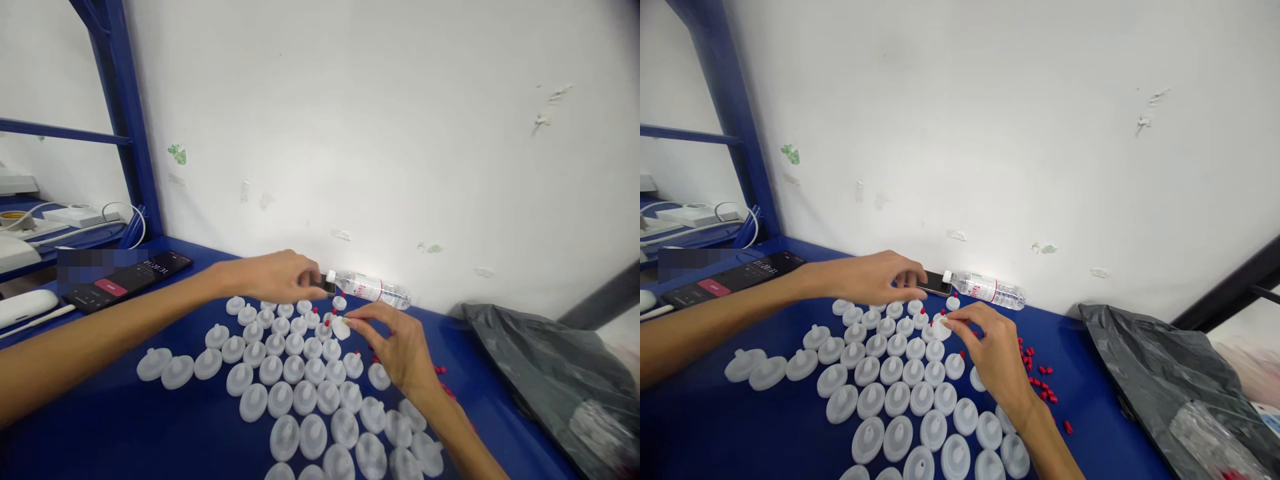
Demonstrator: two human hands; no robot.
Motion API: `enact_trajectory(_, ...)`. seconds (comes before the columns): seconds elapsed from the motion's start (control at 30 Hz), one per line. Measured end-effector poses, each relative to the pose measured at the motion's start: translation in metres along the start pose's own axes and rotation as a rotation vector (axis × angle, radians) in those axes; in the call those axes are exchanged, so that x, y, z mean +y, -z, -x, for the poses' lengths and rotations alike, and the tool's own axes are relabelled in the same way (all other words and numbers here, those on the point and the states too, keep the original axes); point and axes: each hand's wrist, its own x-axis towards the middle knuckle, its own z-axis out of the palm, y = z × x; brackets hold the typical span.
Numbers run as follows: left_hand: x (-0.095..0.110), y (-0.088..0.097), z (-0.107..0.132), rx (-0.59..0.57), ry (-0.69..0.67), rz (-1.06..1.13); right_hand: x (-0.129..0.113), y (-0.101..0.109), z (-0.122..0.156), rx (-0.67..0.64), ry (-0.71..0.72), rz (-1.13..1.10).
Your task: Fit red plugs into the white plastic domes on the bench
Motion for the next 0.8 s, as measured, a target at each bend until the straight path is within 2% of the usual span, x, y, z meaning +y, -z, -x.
enact_trajectory(0.07,0.02,-0.009,0.001,0.035,-0.105,0.103,-0.011,-0.002,0.001,0.054,-0.013,-0.064)
enact_trajectory(0.13,0.035,-0.016,0.002,0.004,-0.18,0.132,-0.018,-0.003,0.002,0.087,-0.045,-0.131)
enact_trajectory(0.23,0.044,-0.021,0.003,0.019,-0.183,0.069,-0.018,-0.004,0.003,0.09,-0.022,-0.131)
enact_trajectory(0.37,0.045,-0.024,0.004,0.187,-0.16,-0.198,-0.006,-0.001,0.006,0.012,0.282,0.191)
enact_trajectory(0.47,0.048,-0.029,0.003,0.206,-0.19,-0.321,-0.004,0.0,0.006,-0.058,0.421,0.437)
enact_trajectory(0.57,0.054,-0.032,0.003,0.199,-0.149,-0.251,-0.008,0.002,0.004,-0.06,0.496,0.547)
enact_trajectory(0.63,0.056,-0.029,0.004,0.145,-0.056,-0.032,-0.009,0.008,0.002,-0.032,0.542,0.587)
enact_trajectory(0.7,0.056,-0.023,0.008,-0.01,0.016,0.275,-0.001,0.02,0.0,-0.028,0.554,0.614)
enact_trajectory(0.77,0.055,-0.015,0.013,-0.206,0.012,0.534,0.017,0.037,-0.001,-0.028,0.472,0.633)
enact_trajectory(0.8,0.053,-0.01,0.016,-0.26,-0.012,0.597,0.029,0.047,-0.002,-0.004,0.395,0.641)
